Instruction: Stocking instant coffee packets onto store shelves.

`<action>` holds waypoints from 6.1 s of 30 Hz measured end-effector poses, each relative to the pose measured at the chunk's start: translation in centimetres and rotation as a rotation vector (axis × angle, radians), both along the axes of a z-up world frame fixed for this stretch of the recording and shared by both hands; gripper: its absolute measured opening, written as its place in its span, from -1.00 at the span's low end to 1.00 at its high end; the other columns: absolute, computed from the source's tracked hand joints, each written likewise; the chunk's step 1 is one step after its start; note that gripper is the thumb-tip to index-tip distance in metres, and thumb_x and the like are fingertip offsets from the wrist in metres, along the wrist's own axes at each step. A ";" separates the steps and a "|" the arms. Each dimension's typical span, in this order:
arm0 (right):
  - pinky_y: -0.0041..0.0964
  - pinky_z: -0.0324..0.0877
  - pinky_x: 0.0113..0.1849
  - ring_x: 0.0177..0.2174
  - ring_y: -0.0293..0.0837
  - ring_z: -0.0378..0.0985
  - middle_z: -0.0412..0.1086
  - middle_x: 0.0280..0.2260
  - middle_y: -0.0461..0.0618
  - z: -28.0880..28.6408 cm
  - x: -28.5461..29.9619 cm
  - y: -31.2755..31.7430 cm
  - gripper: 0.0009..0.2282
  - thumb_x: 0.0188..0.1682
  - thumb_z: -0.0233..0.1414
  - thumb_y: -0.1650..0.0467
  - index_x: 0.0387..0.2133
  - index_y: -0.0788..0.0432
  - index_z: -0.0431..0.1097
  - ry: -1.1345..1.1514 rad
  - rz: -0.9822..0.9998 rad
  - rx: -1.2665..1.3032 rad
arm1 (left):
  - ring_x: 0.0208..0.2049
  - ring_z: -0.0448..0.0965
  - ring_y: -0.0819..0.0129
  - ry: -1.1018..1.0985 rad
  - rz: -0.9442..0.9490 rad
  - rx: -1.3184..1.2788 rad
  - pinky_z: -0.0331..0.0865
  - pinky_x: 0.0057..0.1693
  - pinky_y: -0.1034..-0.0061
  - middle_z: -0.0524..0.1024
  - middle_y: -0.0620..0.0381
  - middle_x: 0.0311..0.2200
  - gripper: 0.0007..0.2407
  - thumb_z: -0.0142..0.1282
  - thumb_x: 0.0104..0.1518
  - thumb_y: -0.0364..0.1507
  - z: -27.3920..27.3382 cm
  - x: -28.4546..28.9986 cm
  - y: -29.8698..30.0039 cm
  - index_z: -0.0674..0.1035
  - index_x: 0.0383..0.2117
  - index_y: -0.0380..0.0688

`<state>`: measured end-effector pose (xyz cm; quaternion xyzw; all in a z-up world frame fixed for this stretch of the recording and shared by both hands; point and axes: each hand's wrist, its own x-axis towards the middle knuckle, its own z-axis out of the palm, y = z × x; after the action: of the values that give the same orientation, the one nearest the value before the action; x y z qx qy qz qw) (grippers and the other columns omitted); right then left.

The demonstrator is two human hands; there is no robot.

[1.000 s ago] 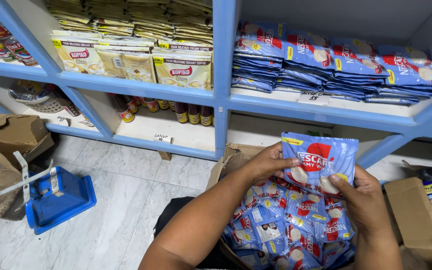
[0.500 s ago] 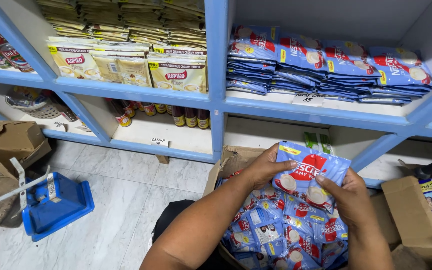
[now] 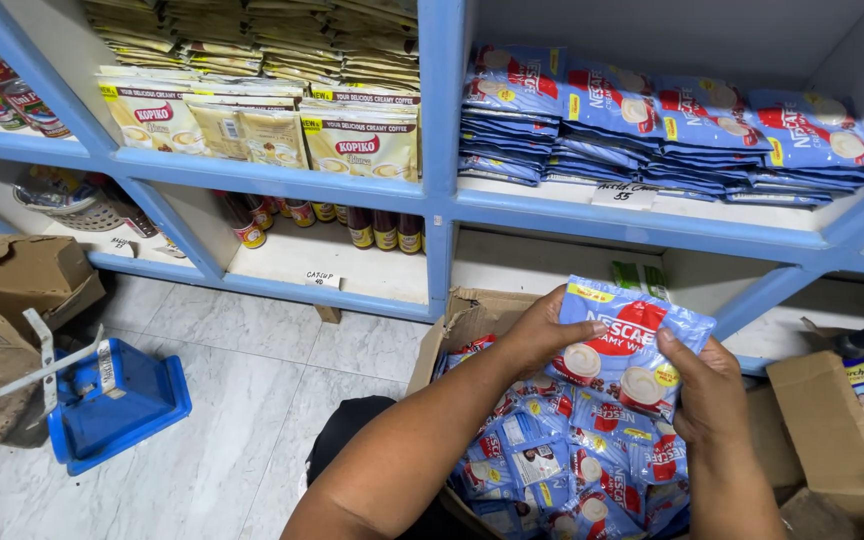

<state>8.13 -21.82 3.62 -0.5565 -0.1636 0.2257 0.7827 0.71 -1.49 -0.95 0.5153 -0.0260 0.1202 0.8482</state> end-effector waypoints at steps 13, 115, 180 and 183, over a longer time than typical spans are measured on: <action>0.11 0.32 0.19 0.16 0.09 0.43 0.35 0.18 0.19 -2.8 4.2 -0.1 -0.61 0.24 -0.18 0.26 0.20 0.31 0.22 0.291 -0.183 0.295 | -0.38 0.66 0.39 0.245 -0.109 0.132 0.53 -0.32 0.46 0.58 0.06 -0.15 -0.50 0.11 0.24 -0.35 0.8 -0.7 1.3 0.22 0.30 0.00; 0.31 0.20 -0.01 0.02 0.15 0.39 0.31 -0.06 0.18 12.7 25.1 13.7 -0.69 0.18 -0.07 0.21 0.11 -0.05 0.47 -1.652 -0.434 -0.811 | -0.23 0.64 0.01 -0.144 0.699 1.286 0.52 -0.11 0.26 0.57 0.02 -0.20 -0.89 0.10 0.23 -0.52 11.0 3.4 1.6 0.64 -0.19 -0.10; 0.09 0.24 0.23 0.12 0.11 0.44 0.39 0.11 0.22 -1.7 3.4 -4.1 -0.47 -0.13 -0.05 0.60 0.22 0.33 0.26 0.176 0.272 0.278 | -0.10 0.58 0.47 0.038 -0.021 0.490 0.49 -0.03 0.56 0.58 0.08 -0.06 -0.54 0.22 0.16 -0.54 7.0 -1.9 0.4 0.37 0.22 -0.03; 0.09 0.22 0.21 0.13 0.10 0.43 0.38 0.12 0.21 -0.5 2.4 -3.7 -0.45 -0.15 -0.04 0.60 0.23 0.31 0.25 0.220 0.279 0.265 | -0.04 0.55 0.50 -0.034 0.057 0.462 0.47 0.06 0.58 0.56 0.11 -0.04 -0.58 0.22 0.16 -0.58 5.5 -0.4 0.1 0.42 0.17 -0.11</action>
<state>10.56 -25.54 3.16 -0.3928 -0.1810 0.3676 0.8233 0.26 -1.42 4.54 0.6942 -0.0525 0.1435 0.7034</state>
